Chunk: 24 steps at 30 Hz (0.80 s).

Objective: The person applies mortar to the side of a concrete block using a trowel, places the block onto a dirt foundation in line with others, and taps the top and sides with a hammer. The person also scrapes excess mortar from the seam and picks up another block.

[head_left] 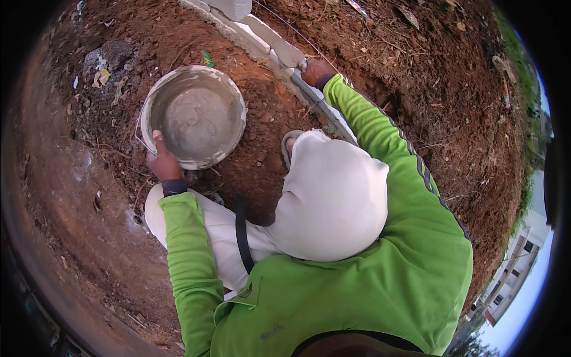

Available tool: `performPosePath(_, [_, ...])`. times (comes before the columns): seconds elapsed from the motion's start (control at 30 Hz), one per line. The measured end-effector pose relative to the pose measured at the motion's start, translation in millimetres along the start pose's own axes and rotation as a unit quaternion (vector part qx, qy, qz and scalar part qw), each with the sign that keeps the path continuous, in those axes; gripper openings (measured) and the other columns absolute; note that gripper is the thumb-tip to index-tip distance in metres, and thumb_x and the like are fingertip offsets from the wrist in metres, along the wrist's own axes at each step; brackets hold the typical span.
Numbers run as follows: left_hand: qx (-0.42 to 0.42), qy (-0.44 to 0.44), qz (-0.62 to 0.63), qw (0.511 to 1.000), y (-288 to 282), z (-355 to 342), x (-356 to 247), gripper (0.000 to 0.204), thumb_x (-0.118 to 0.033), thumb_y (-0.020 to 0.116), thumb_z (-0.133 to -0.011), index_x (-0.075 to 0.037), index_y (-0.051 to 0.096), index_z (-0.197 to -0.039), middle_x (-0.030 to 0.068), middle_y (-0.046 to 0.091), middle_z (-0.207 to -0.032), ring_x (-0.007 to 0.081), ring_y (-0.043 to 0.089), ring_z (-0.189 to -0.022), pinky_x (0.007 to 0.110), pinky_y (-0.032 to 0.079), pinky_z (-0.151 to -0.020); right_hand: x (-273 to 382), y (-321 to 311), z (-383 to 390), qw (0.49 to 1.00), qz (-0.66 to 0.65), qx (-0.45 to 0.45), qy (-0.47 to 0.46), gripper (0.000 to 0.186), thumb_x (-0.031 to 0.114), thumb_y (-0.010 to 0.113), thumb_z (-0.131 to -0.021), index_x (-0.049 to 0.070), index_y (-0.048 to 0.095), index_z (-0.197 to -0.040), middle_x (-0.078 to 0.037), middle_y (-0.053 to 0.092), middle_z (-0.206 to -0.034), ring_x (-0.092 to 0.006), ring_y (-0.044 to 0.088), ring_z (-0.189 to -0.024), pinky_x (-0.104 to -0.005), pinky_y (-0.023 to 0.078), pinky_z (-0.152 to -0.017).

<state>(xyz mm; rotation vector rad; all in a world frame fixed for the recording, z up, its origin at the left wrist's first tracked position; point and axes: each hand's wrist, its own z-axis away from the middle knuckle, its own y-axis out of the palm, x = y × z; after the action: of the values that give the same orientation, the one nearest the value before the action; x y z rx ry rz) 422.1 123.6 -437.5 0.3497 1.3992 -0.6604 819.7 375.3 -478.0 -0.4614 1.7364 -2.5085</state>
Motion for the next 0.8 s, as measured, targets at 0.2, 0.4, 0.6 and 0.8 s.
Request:
performPosePath(0.2, [0.003, -0.02, 0.0, 1.0, -3, -1, -2, 0.053, -0.036, 0.067, -0.099, 0.011, 0.065, -0.125, 0.0156, 0.071, -0.117, 0.0201, 0.065, -0.1, 0.034, 0.049, -0.092, -2, 8, 46, 0.996, -0.045, -0.032, 0.067, 0.046, 0.032, 0.042, -0.1, -0.005, 0.063, -0.117, -0.031, 0.068, -0.111, -0.0462, 0.067, -0.102, -0.0532, 0.051, -0.093])
performPosePath(0.4, [-0.007, -0.01, -0.001, 1.0, -3, 4, -8, 0.058, -0.04, 0.07, -0.097, 0.011, 0.066, -0.122, 0.0161, 0.071, -0.113, 0.0205, 0.065, -0.095, 0.034, 0.051, -0.087, -31, 24, 80, 0.998, -0.051, -0.04, 0.021, 0.045, 0.037, 0.046, -0.102, -0.004, 0.059, -0.117, -0.034, 0.068, -0.1, -0.0507, 0.066, -0.094, -0.0569, 0.051, -0.087])
performPosePath(0.6, [-0.004, -0.029, -0.007, 1.0, -7, 3, -7, 0.064, -0.045, 0.07, -0.096, 0.013, 0.064, -0.123, 0.0172, 0.07, -0.114, 0.0217, 0.065, -0.095, 0.035, 0.052, -0.085, -51, 36, 123, 0.993, -0.089, -0.064, 0.036, 0.048, 0.038, 0.045, -0.103, -0.005, 0.057, -0.119, -0.036, 0.067, -0.101, -0.0517, 0.065, -0.094, -0.0576, 0.05, -0.089])
performPosePath(0.8, [-0.008, -0.063, -0.014, 0.998, -8, 1, -5, 0.068, -0.045, 0.069, -0.097, 0.014, 0.059, -0.13, 0.0186, 0.066, -0.123, 0.0245, 0.064, -0.1, 0.038, 0.052, -0.088, -81, 53, 165, 0.994, -0.036, -0.019, 0.098, 0.05, 0.039, 0.045, -0.103, -0.004, 0.054, -0.126, -0.034, 0.068, -0.091, -0.0496, 0.068, -0.086, -0.0563, 0.053, -0.081])
